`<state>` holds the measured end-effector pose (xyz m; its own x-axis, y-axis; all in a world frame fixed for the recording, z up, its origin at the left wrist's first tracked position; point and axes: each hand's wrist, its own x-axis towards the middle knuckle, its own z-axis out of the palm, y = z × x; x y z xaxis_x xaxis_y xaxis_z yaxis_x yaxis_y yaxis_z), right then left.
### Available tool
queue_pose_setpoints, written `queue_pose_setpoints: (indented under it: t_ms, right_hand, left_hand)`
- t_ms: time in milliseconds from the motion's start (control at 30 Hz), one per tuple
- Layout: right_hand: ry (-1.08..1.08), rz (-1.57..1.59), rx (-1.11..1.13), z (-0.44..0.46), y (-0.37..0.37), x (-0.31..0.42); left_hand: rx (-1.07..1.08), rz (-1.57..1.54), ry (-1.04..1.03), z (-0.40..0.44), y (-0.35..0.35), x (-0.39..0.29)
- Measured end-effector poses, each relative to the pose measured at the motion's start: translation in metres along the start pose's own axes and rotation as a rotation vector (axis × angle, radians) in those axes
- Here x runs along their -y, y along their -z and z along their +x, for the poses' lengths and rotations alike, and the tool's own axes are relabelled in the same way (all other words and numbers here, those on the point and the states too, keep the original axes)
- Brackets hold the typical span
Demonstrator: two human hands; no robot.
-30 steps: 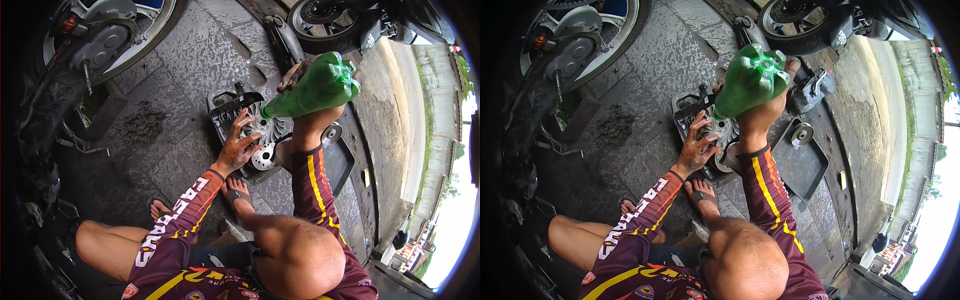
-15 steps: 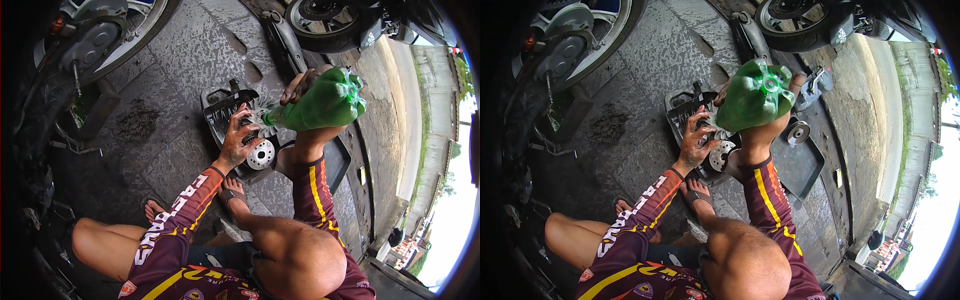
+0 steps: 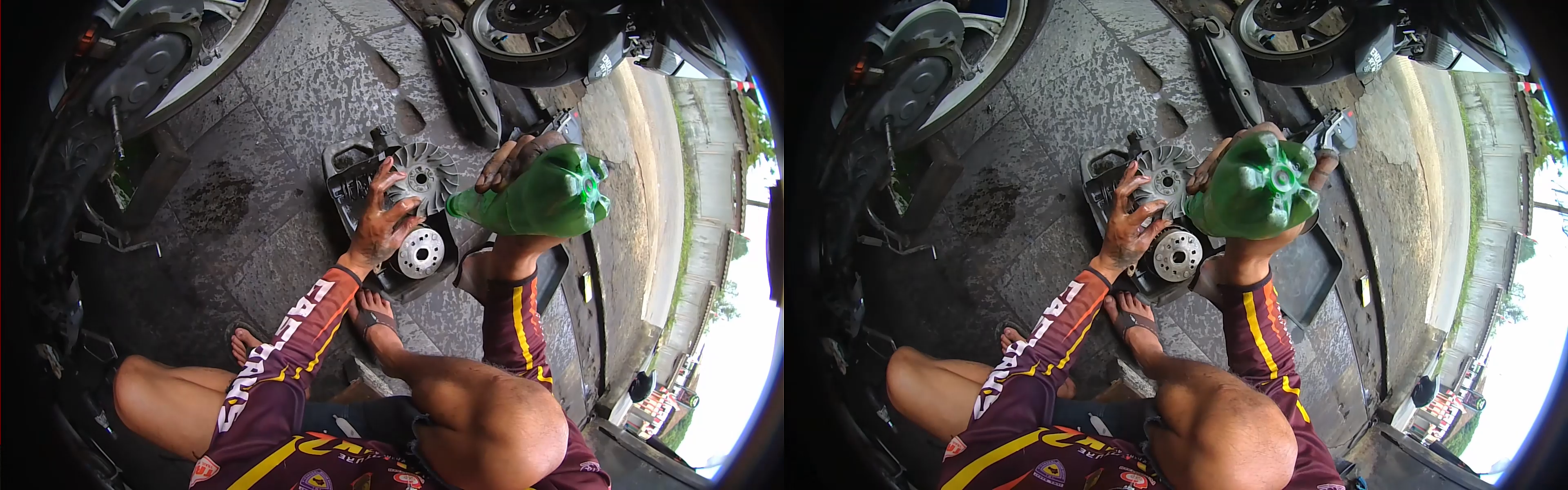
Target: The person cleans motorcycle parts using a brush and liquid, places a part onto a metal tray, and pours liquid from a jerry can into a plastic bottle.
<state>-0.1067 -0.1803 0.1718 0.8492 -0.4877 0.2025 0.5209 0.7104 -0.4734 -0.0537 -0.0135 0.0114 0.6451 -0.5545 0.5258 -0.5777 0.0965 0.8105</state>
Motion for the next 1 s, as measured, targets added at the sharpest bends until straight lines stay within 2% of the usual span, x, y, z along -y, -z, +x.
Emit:
queue_pose_setpoints:
  t_ms: [100, 200, 333, 433, 467, 533, 567, 600, 667, 733, 800, 900, 1000]
  right_hand:
    - [0.018, -0.128, 0.145, -0.001, 0.004, -0.003]
    - [0.058, -0.258, -0.061, -0.004, 0.004, -0.005]
    - [0.049, -0.387, -0.097, -0.005, 0.006, -0.013]
    - [0.039, -0.371, 0.048, 0.001, -0.012, -0.020]
    - [0.072, -0.355, -0.051, 0.003, -0.027, -0.025]
    - [0.100, -0.338, -0.148, 0.006, -0.036, -0.028]
    - [0.215, -0.458, -0.225, 0.009, -0.032, -0.025]
    - [0.274, -0.518, -0.259, 0.010, -0.033, -0.024]
    - [0.321, -0.550, -0.272, 0.011, -0.039, -0.023]
    - [0.296, -0.490, -0.221, 0.012, -0.048, -0.024]
    - [0.245, -0.424, -0.137, 0.012, -0.046, -0.022]
    - [0.299, -0.536, -0.236, 0.011, -0.038, -0.019]
    - [0.349, -0.594, -0.122, 0.011, -0.022, -0.016]
  left_hand:
    - [-0.009, -0.015, 0.031, 0.000, -0.002, -0.001]
    - [-0.008, -0.049, 0.065, 0.000, -0.004, -0.002]
    - [0.003, -0.133, 0.142, 0.000, -0.004, -0.008]
    - [0.017, -0.197, 0.204, 0.000, -0.005, -0.010]
    - [0.015, -0.195, 0.204, -0.002, -0.008, -0.010]
    - [-0.050, -0.755, 0.554, -0.014, -0.022, -0.002]
    - [-0.011, -0.913, 0.741, -0.023, -0.025, 0.010]
    - [-0.013, -0.913, 0.739, -0.024, -0.025, 0.011]
    - [-0.227, -1.284, 0.955, -0.026, -0.027, 0.009]
    - [-0.270, -1.314, 0.972, -0.022, -0.027, 0.006]
    - [-0.328, -1.478, 1.044, -0.020, -0.026, 0.006]
    - [-0.324, -1.350, 1.072, -0.018, -0.026, 0.002]
    - [-0.332, -1.318, 1.089, -0.013, -0.023, 0.000]
